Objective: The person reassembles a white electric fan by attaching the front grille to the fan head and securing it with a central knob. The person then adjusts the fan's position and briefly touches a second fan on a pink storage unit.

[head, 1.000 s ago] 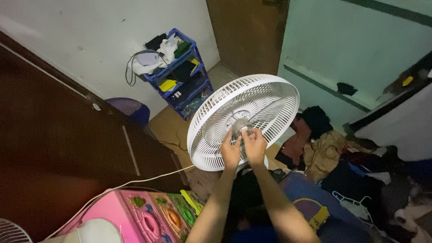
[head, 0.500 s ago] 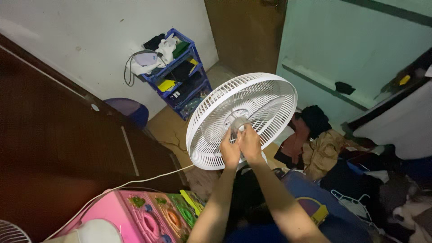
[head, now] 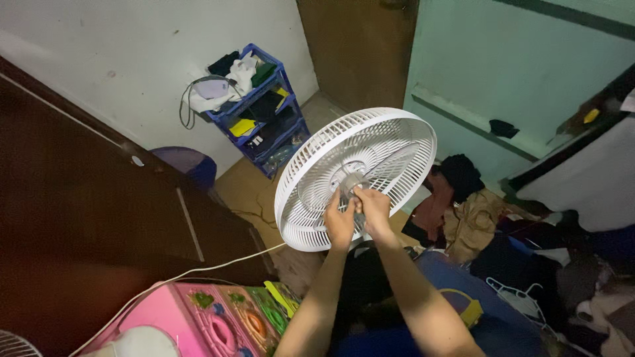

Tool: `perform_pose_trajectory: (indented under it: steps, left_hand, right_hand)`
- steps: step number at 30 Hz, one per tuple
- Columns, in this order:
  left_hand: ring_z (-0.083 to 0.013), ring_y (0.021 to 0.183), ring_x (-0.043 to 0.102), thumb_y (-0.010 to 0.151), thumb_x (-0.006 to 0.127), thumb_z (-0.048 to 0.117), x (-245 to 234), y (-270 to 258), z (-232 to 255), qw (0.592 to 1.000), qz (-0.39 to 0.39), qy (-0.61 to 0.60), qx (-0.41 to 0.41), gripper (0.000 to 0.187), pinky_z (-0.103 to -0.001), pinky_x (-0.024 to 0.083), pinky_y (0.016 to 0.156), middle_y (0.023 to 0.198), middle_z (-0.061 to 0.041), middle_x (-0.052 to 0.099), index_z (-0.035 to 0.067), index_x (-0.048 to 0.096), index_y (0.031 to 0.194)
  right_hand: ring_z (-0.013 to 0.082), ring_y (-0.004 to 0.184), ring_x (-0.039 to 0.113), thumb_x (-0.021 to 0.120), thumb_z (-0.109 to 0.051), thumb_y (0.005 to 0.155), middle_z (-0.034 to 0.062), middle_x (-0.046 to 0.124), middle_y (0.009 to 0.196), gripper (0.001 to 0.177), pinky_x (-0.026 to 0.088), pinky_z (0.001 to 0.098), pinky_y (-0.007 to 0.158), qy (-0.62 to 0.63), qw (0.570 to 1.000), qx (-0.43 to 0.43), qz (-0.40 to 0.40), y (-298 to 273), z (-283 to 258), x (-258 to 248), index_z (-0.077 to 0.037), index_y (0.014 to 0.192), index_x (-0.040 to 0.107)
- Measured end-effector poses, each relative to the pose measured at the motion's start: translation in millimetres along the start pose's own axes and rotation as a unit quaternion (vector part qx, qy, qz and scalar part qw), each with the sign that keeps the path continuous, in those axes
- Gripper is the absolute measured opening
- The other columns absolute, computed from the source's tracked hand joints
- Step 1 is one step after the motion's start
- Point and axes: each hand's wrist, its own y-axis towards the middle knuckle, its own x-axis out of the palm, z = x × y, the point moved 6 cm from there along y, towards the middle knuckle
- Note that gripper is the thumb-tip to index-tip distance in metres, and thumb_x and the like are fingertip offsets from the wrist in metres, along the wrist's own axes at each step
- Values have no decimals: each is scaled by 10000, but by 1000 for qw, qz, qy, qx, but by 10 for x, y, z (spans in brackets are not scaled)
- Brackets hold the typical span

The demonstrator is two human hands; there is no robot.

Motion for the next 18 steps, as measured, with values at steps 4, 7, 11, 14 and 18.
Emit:
perform_pose_trajectory:
  steps: [4, 7, 11, 14, 18]
  left_hand:
    - [-374, 1167, 685, 865, 760, 198, -25, -64, -28, 999, -13, -14, -35, 553, -404, 523, 995, 1283, -264, 671, -32, 619, 1348]
    - [-367, 1176, 678, 873, 770, 231, -27, -23, -9, 999, -6, -9, -52, 549, -404, 519, 1004, 1297, -254, 667, -11, 624, 1344]
    - [-399, 1175, 653, 858, 768, 201, -35, -43, -1, 999, -16, -4, -33, 563, -426, 496, 1006, 1271, -269, 670, -8, 619, 1360]
    - [-409, 1173, 655, 860, 776, 206, -53, -44, 27, 1000, -17, 4, -24, 568, -429, 499, 1004, 1267, -274, 671, -7, 611, 1361]
    - [-389, 1156, 676, 866, 750, 216, -57, -76, 2, 996, -45, 11, -76, 578, -422, 511, 985, 1263, -255, 679, 37, 600, 1395]
  right_hand:
    - [225, 624, 641, 801, -84, 807, 116, 678, 719, 237, 519, 363, 581, -387, 858, -336, 39, -297, -486, 142, 35, 966, 671]
    - [283, 692, 630, 800, -103, 850, 158, 665, 796, 271, 522, 396, 627, -459, 769, -445, 10, -479, -706, 282, 31, 1058, 690]
    - [162, 540, 573, 818, -158, 842, 74, 645, 638, 248, 466, 329, 521, -304, 932, -175, 91, -365, -506, -13, -4, 1024, 751]
    - [104, 486, 486, 782, -180, 908, 29, 612, 621, 213, 367, 282, 460, -75, 995, 1, 69, -224, -164, -64, 30, 924, 753]
    - [131, 426, 435, 759, -221, 959, 41, 564, 577, 347, 317, 289, 409, 53, 996, 65, 17, -41, 100, -33, 16, 750, 615]
